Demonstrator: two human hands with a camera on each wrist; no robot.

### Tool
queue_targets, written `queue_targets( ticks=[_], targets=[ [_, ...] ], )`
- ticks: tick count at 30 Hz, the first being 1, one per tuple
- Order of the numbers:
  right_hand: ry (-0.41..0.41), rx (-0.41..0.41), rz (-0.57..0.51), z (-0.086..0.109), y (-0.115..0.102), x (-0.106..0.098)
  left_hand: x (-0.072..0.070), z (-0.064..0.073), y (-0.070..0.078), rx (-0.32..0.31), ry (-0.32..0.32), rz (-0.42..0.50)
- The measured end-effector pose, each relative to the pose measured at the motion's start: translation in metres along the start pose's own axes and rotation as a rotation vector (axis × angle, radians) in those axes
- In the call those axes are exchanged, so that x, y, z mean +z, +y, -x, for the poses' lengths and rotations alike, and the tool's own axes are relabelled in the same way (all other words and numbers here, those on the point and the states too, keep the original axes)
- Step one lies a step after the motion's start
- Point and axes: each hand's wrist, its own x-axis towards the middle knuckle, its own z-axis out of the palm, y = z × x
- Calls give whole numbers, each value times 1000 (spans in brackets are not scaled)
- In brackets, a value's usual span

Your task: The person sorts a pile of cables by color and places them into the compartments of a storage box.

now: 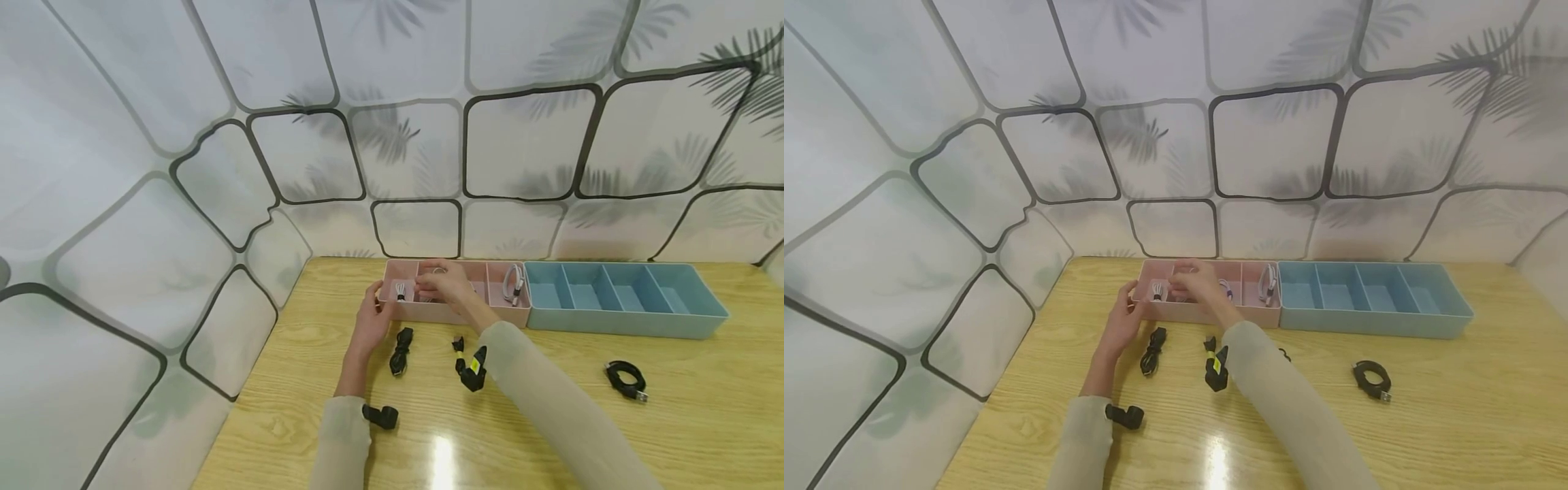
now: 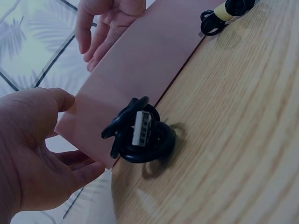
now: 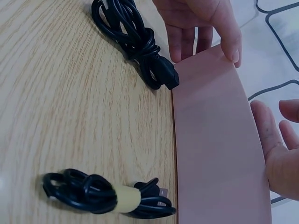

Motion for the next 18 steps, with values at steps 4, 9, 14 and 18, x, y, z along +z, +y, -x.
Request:
queue_targets(
  ticks=[4, 9, 14, 18],
  targets=[
    [-23, 7, -5, 3, -2, -2, 0, 1, 1, -21, -15, 11],
    [-60, 20, -18, 9, -5, -7, -1, 2, 4, -19, -15, 19],
    [-101, 3, -18, 17, -7, -12, -1, 3, 5, -20, -17, 26],
    [-130, -17, -3, 25, -6, -18, -1, 3, 2, -22, -21, 18]
  ],
)
